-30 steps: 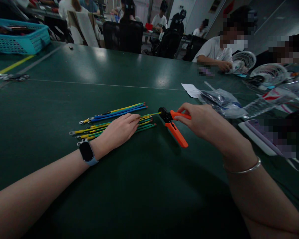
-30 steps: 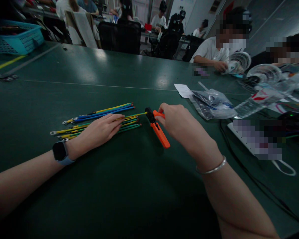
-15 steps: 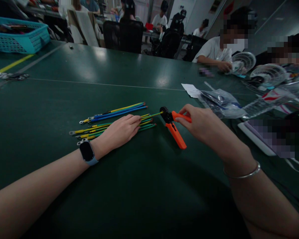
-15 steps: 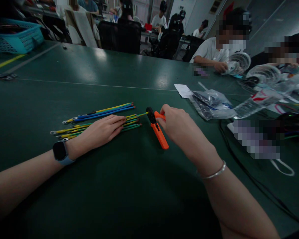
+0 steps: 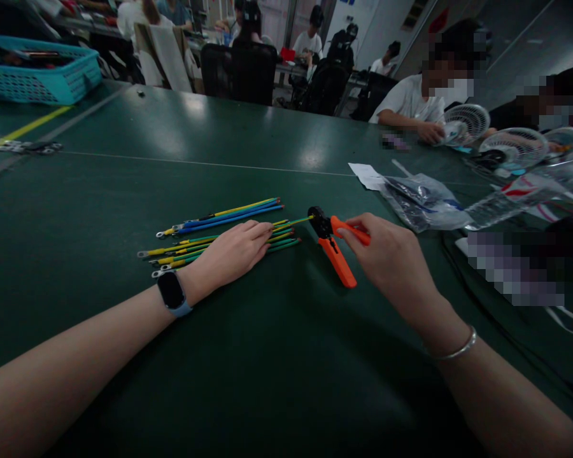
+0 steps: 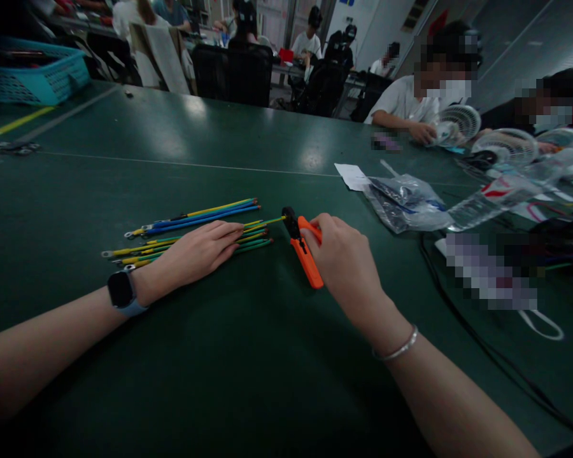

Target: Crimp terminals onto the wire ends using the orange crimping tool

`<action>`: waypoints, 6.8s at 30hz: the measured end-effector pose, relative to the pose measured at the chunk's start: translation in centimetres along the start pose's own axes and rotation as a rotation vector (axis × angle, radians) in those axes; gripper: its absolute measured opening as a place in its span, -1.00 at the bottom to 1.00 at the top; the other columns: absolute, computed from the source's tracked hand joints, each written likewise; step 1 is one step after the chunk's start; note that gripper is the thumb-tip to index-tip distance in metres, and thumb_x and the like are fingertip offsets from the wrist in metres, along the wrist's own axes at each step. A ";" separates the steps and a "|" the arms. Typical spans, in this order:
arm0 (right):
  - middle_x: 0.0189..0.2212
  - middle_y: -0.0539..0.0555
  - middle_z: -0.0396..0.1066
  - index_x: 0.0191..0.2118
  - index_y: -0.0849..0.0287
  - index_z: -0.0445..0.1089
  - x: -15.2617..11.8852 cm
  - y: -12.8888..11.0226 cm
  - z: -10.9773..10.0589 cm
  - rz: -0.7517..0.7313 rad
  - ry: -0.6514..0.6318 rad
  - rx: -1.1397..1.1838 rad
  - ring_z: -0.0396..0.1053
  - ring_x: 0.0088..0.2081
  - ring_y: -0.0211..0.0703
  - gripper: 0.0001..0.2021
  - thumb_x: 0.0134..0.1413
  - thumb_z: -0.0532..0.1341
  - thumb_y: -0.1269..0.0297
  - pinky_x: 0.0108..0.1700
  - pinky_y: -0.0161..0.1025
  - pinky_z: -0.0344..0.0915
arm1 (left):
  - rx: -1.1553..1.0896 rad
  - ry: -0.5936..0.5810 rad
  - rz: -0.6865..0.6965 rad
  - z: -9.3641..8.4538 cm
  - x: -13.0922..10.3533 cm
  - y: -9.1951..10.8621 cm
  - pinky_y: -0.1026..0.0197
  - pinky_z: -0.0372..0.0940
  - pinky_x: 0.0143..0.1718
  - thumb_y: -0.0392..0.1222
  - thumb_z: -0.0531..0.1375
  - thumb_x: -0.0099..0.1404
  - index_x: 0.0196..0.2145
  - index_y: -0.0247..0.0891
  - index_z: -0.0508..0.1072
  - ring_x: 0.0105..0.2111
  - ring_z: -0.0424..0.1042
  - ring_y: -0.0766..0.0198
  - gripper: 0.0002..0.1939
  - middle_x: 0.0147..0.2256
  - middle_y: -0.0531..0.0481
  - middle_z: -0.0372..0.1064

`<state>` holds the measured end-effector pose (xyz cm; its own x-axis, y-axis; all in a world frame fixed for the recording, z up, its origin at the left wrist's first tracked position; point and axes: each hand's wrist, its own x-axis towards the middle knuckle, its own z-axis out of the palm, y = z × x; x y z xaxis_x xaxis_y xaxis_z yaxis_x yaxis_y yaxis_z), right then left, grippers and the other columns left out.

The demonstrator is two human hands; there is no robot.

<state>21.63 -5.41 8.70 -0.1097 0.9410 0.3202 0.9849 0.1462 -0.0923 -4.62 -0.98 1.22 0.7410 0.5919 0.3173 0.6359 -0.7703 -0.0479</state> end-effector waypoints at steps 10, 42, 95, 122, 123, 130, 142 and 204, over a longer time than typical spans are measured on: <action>-0.18 0.27 0.58 -0.08 0.34 0.51 -2.1 0.7 2.5 -0.024 0.216 0.119 0.54 -0.24 0.00 -0.70 0.31 0.17 0.20 -0.24 -0.15 0.39 | -0.040 0.061 -0.002 -0.1 0.0 0.1 -0.01 0.34 0.17 -0.21 0.00 0.52 0.12 -0.48 0.44 0.09 0.39 0.05 -0.61 0.12 -0.29 0.38; -0.35 0.17 0.58 -0.16 0.19 0.51 1.9 1.8 -1.7 0.026 -0.176 0.010 0.48 -0.37 -0.06 -0.73 0.26 0.17 0.13 -0.32 -0.18 0.24 | 0.027 0.050 -0.358 -1.3 -0.4 -1.3 0.01 0.41 -0.14 -0.19 -0.05 0.52 -0.22 -0.37 0.54 -0.24 0.47 0.11 -0.61 -0.21 -0.19 0.53; -0.28 0.22 0.58 -0.09 0.23 0.48 2.0 0.8 -2.1 0.053 -0.232 -0.024 0.49 -0.30 -0.01 -0.71 0.27 0.16 0.14 -0.27 -0.14 0.27 | -0.127 0.139 -0.113 -0.5 -0.8 -1.1 -0.05 0.42 0.13 -0.52 0.00 0.39 0.02 -0.47 0.45 0.01 0.40 0.09 -0.65 0.02 -0.24 0.39; -0.29 0.21 0.58 -0.11 0.23 0.48 2.1 0.8 -1.9 0.045 -0.231 -0.032 0.49 -0.30 -0.01 -0.73 0.26 0.18 0.14 -0.30 -0.15 0.26 | -0.107 0.266 -0.003 -0.9 -0.8 -0.5 -0.07 0.38 0.17 -0.54 0.00 0.39 0.04 -0.56 0.43 0.02 0.36 0.08 -0.66 0.00 -0.28 0.37; -0.27 0.21 0.58 -0.11 0.23 0.48 2.1 0.8 -1.9 0.037 -0.229 -0.029 0.49 -0.29 0.00 -0.73 0.27 0.18 0.14 -0.29 -0.14 0.27 | -0.107 0.267 0.000 -0.9 -0.8 -0.5 -0.06 0.38 0.17 -0.54 0.00 0.39 0.03 -0.55 0.43 0.01 0.36 0.08 -0.66 -0.01 -0.27 0.37; -0.27 0.20 0.58 -0.12 0.21 0.46 1.9 1.2 -1.7 -0.026 -0.208 -0.011 0.48 -0.32 -0.03 -0.73 0.28 0.15 0.13 -0.30 -0.14 0.26 | -0.087 0.252 -0.001 -0.7 -0.8 -0.5 -0.06 0.38 0.18 -0.54 -0.01 0.39 0.05 -0.53 0.41 0.03 0.34 0.09 -0.66 0.01 -0.26 0.36; -0.28 0.19 0.57 -0.13 0.21 0.46 1.9 0.8 -2.0 -0.025 -0.224 -0.022 0.47 -0.33 -0.05 -0.75 0.28 0.16 0.15 -0.31 -0.15 0.25 | -0.097 0.238 -0.031 -0.7 -0.9 -0.5 -0.09 0.37 0.18 -0.50 -0.03 0.42 0.06 -0.48 0.42 0.06 0.35 0.08 -0.65 0.03 -0.25 0.36; -0.34 0.18 0.56 -0.15 0.21 0.51 2.8 -0.6 -2.2 -0.069 -0.269 -0.072 0.42 -0.40 -0.08 -0.73 0.31 0.12 0.18 -0.42 -0.19 0.13 | -0.029 0.245 -0.326 0.0 -1.0 -1.7 -0.05 0.42 -0.08 -0.49 -0.07 0.37 -0.10 -0.43 0.40 -0.15 0.32 0.08 -0.71 -0.12 -0.25 0.33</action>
<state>21.03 -3.57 11.71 -0.1987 0.9782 0.0610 0.9798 0.1996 -0.0088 -6.44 -0.26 1.00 0.4255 0.7349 0.5281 0.8200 -0.5600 0.1186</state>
